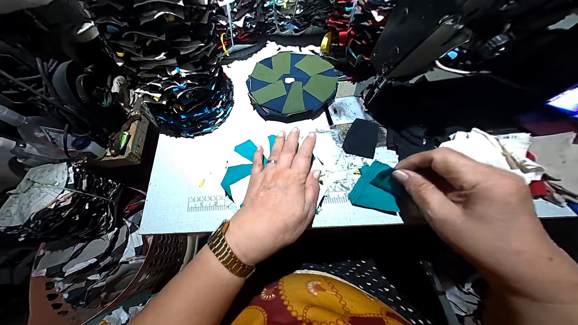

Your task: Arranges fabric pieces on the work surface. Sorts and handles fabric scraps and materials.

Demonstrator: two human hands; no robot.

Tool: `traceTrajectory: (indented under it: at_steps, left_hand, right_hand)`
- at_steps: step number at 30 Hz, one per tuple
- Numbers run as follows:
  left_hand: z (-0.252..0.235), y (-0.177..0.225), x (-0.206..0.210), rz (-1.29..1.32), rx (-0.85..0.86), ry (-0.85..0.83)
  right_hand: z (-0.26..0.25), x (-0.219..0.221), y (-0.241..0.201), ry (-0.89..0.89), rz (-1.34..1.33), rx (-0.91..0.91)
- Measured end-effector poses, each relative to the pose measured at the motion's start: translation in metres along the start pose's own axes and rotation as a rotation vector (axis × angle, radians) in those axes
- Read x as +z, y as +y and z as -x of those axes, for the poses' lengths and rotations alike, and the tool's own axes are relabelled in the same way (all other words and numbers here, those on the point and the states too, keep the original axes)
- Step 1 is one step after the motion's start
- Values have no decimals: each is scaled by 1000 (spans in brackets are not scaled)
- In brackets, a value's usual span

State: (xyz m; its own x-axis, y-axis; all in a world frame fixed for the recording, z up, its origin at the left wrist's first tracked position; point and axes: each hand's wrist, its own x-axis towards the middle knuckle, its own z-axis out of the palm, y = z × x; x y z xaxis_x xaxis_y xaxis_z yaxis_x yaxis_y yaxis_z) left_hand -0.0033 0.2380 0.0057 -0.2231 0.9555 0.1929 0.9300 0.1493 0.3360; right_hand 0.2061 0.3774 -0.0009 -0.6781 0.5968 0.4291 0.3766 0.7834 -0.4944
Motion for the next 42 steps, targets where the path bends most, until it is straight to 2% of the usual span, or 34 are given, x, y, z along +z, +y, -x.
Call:
traceTrajectory:
  at_steps: [2, 4, 6, 10, 13, 15, 19, 27, 30, 36, 42]
  left_hand:
    - [-2, -2, -16, 159, 0, 85]
    - [-6, -6, -27, 458, 11, 112]
    - [-14, -11, -29, 786, 43, 68]
    - [-14, -3, -27, 1223, 14, -72]
    - [-11, -10, -23, 1360, -30, -29]
    - [-9, -15, -24, 1240, -32, 49]
    - [6, -17, -24, 737, 47, 138]
    - [4, -17, -13, 219, 55, 117]
    - [4, -16, -12, 151, 65, 115]
    - [4, -17, -12, 170, 38, 115]
    - [4, -11, -10, 72, 27, 135]
  right_hand:
    - [-10, -6, -1, 26, -46, 17]
    - [-20, -9, -7, 57, -159, -15]
    - [-31, -9, -20, 77, -347, -72]
    - [-39, -1, -51, 129, -638, -147]
    - [-35, 14, -59, 171, -670, -107]
    - [-27, 28, -59, 171, -651, -16]
    - [-15, 56, -55, 176, -567, 103]
    - [-12, 75, -52, 105, -85, -45]
    - [-14, 74, -55, 78, 24, -89]
    - [-13, 66, -52, 13, 61, -147]
    - [-13, 57, -45, -107, 146, -163]
